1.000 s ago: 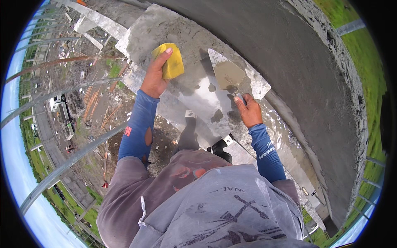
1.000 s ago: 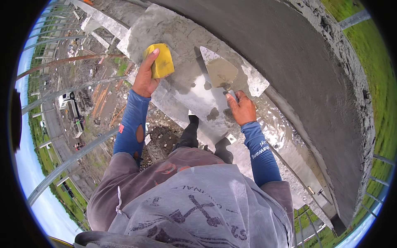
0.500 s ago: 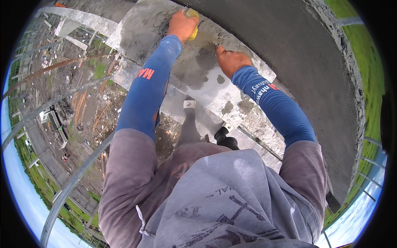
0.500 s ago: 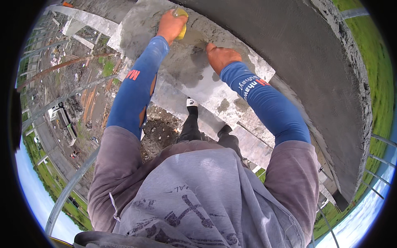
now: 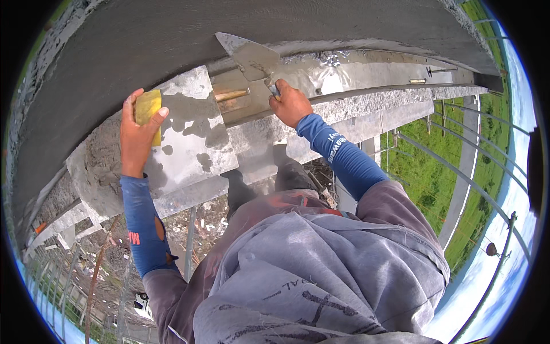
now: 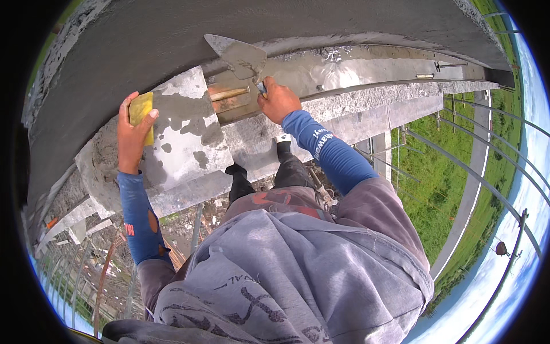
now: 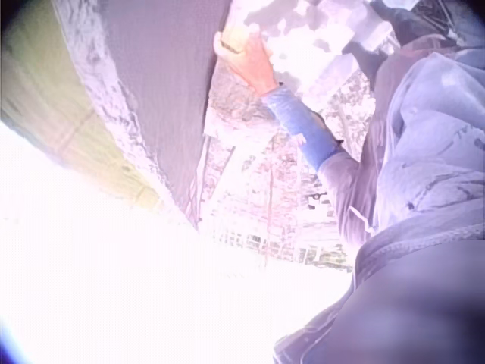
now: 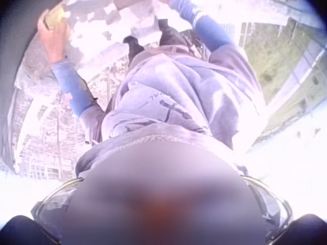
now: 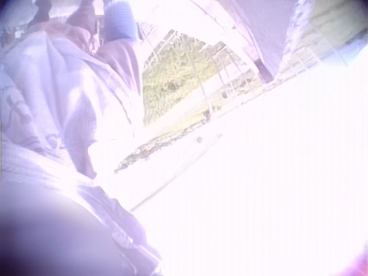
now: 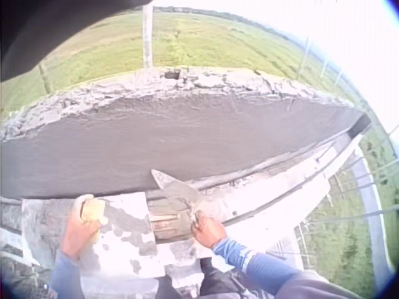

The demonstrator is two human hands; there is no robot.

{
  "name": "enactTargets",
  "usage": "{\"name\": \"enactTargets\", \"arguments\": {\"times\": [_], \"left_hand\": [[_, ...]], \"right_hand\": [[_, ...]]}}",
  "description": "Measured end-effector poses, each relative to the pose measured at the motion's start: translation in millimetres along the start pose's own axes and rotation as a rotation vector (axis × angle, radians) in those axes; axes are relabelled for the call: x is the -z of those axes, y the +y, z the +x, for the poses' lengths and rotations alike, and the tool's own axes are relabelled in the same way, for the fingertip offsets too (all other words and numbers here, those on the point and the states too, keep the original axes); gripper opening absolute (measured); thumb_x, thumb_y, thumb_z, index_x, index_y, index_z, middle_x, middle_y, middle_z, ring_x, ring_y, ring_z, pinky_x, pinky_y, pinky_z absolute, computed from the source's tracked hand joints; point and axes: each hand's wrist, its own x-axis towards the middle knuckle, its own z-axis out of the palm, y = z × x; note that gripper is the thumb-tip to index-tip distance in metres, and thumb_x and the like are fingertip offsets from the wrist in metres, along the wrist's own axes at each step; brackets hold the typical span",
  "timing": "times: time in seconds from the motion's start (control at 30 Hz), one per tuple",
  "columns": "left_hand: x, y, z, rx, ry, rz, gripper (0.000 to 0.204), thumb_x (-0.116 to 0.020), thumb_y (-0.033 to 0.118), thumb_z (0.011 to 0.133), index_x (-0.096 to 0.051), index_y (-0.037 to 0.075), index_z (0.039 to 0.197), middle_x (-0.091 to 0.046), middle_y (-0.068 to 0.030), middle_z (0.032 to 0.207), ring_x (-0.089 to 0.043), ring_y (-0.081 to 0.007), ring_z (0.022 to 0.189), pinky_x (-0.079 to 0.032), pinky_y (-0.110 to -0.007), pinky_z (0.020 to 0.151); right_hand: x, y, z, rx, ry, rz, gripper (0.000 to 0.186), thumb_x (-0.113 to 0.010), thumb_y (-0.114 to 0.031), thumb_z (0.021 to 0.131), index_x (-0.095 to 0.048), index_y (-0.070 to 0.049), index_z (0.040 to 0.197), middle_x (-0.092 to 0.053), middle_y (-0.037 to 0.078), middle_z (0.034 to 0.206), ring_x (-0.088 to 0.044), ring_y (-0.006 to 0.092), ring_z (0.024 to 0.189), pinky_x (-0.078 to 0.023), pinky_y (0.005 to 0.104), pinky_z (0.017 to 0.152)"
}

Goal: The person scoops wet cement from a bucket with a trowel and spreads it onto a concrete surface. They repeatedly smooth the cement and use a yellow sponge to wipe the surface, working along a linear section of the structure.

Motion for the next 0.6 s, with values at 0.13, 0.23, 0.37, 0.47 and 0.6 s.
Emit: {"name": "enactTargets", "arguments": {"times": [0.13, 0.23, 0.37, 0.47, 0.6], "left_hand": [[-208, 10, 59, 0.007, -0.488, 0.251, 0.083, -0.084, 0.041, 0.080, -0.052, 0.005, 0.148, -0.057, -0.0211, 0.141, -0.057, -0.0331, 0.133, -0.046, -0.042, 0.111], [-339, -18, 110, 0.077, -0.682, 0.528, 0.085, -0.081, 0.037, 0.079, -0.050, 0.010, 0.153, -0.055, -0.0204, 0.145, -0.053, -0.0365, 0.138, -0.045, -0.042, 0.115], [-455, -78, 148, -0.047, -0.743, 0.671, 0.085, -0.081, 0.032, 0.079, -0.048, 0.013, 0.155, -0.050, -0.0204, 0.151, -0.048, -0.0395, 0.142, -0.043, -0.044, 0.117], [-515, -115, 144, -0.233, -0.772, 0.756, 0.088, -0.083, 0.031, 0.080, -0.045, 0.021, 0.158, -0.039, -0.0179, 0.162, -0.042, -0.0409, 0.146, -0.041, -0.051, 0.118], [-552, -155, 134, -0.499, -0.842, 1.002, 0.085, -0.082, 0.026, 0.084, -0.042, 0.033, 0.159, -0.024, -0.0087, 0.171, -0.038, -0.0401, 0.148, -0.041, -0.059, 0.115]], "right_hand": [[67, 137, -17, -0.193, 0.194, 0.000, 0.034, -0.066, -0.030, 0.091, -0.060, -0.003, 0.109, -0.071, 0.029, 0.091, -0.069, 0.0504, 0.091, -0.053, 0.0590, 0.081], [83, 216, -34, -0.256, 0.189, -0.037, 0.030, -0.068, -0.028, 0.091, -0.060, -0.001, 0.104, -0.069, 0.026, 0.088, -0.069, 0.0459, 0.084, -0.054, 0.0534, 0.078], [65, 270, -48, -0.312, 0.262, 0.210, 0.025, -0.070, -0.022, 0.091, -0.058, 0.000, 0.096, -0.062, 0.020, 0.079, -0.058, 0.0301, 0.069, -0.052, 0.0420, 0.071], [53, 283, -49, -0.337, 0.384, 0.342, 0.026, -0.071, -0.022, 0.091, -0.057, 0.000, 0.095, -0.060, 0.023, 0.077, -0.058, 0.0400, 0.072, -0.050, 0.0433, 0.066], [55, 280, -46, -0.373, 0.379, 0.351, 0.027, -0.071, -0.025, 0.091, -0.057, -0.002, 0.094, -0.063, 0.025, 0.076, -0.064, 0.0486, 0.073, -0.051, 0.0478, 0.064]]}}
